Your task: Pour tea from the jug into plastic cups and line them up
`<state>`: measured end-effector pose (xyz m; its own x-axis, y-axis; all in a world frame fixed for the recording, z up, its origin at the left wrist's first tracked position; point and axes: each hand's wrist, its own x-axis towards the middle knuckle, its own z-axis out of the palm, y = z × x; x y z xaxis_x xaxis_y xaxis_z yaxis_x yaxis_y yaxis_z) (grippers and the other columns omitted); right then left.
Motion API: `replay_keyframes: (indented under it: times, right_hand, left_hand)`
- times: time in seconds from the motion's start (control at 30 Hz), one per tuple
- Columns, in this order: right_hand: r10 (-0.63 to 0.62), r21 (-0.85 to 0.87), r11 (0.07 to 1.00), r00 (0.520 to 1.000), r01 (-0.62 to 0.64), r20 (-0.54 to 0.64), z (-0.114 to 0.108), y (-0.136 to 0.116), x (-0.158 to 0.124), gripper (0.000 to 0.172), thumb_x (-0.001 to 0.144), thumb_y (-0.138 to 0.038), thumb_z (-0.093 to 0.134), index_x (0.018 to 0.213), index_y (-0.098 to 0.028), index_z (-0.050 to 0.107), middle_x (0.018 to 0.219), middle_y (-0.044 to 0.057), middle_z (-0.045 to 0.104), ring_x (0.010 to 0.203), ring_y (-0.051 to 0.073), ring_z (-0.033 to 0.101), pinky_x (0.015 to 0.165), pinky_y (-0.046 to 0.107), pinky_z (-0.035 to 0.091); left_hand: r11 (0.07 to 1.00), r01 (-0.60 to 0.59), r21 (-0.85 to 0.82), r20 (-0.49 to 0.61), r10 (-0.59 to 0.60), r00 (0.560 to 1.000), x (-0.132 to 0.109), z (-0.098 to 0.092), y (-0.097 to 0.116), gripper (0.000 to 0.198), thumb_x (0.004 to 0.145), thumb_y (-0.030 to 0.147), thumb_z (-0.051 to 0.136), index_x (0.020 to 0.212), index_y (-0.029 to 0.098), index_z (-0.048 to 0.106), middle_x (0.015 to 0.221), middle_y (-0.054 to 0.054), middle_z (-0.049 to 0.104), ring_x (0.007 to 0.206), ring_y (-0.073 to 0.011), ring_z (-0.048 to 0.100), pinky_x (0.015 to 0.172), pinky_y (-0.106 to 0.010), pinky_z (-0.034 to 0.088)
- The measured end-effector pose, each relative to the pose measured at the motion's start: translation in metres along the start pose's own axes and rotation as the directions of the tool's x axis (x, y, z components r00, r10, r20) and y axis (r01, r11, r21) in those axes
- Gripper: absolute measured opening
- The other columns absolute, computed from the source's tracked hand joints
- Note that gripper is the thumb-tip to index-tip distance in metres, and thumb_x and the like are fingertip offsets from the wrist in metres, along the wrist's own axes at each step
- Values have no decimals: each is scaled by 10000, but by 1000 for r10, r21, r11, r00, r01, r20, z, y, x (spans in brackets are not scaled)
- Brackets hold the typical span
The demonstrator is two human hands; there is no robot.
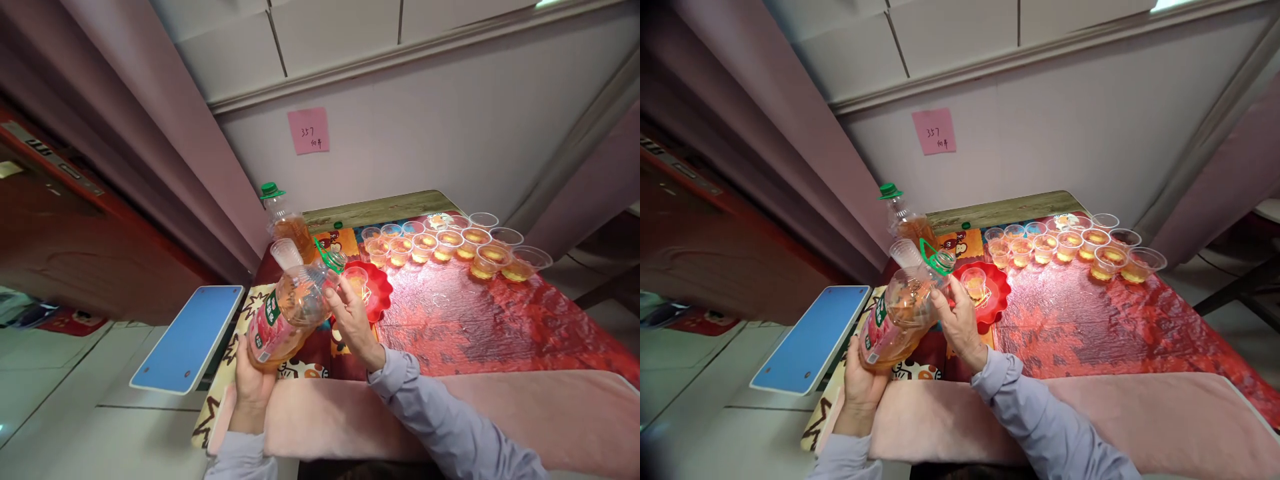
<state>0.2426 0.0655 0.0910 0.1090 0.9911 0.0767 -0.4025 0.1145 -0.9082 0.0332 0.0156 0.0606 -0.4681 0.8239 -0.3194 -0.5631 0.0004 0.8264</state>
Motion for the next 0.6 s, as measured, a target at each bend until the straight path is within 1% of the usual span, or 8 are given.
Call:
replay_keyframes:
  times: [0.1,0.2,0.23,0.3,0.37,0.4,0.47,0.6]
  right_hand:
    - [-24,-97,995,999,27,25,4,-4,-3,497,869,-580,858,1268,-292,792,1309,88,787,1401,380,619,1176,508,533]
    - [-42,-143,988,997,51,68,7,-9,-1,484,876,-577,847,1255,-283,787,1265,101,791,1379,388,631,1092,490,579]
    - [-46,-153,986,995,58,85,8,-11,0,480,882,-580,840,1256,-283,785,1253,102,792,1361,387,644,1069,487,589]
    - [-50,-179,981,992,70,116,9,-15,3,473,895,-587,823,1260,-289,781,1243,102,794,1336,382,665,1040,484,602]
    - [-51,-221,972,989,81,138,11,-17,5,468,904,-598,813,1264,-299,780,1256,98,792,1336,376,667,1032,482,606]
    - [-53,-242,966,988,88,145,12,-18,5,468,906,-602,812,1264,-302,780,1267,97,790,1339,374,665,1031,481,606]
    - [-66,-274,956,986,107,156,16,-19,5,466,905,-602,818,1261,-303,783,1280,94,787,1329,370,668,1021,474,608]
    - [-88,-290,944,968,156,234,18,-22,6,493,908,-594,818,1300,-298,781,1313,92,788,1173,336,740,947,454,626]
  left_hand:
    - [999,-26,-19,-49,25,998,6,-5,-8,440,1005,562,645,1275,260,818,1481,-84,755,1545,-321,556,1241,-470,495]
    - [982,-184,37,23,183,983,7,-15,-11,599,919,649,751,1393,283,756,1637,-92,638,1599,-337,488,1283,-469,438]
    - [962,-263,76,77,257,963,7,-19,-12,718,856,687,808,1451,295,717,1688,-99,584,1619,-354,456,1294,-479,419]
    - [880,-436,189,186,404,896,7,-27,-10,998,653,718,954,1505,287,664,1745,-142,498,1654,-404,384,1319,-509,370]
    - [746,-571,342,252,513,821,8,-34,-7,1179,408,618,1079,1449,235,682,1734,-204,480,1667,-450,336,1350,-533,294]
    - [689,-599,408,266,538,800,8,-36,-5,1207,328,548,1108,1413,218,693,1708,-225,498,1659,-463,345,1360,-542,263]
    - [648,-588,485,278,523,806,8,-39,-2,1193,296,435,1126,1385,215,692,1651,-236,549,1621,-468,410,1361,-554,251]
    - [707,-518,482,256,452,855,6,-44,0,1126,398,354,1111,1423,244,658,1618,-207,585,1579,-445,475,1340,-553,290]
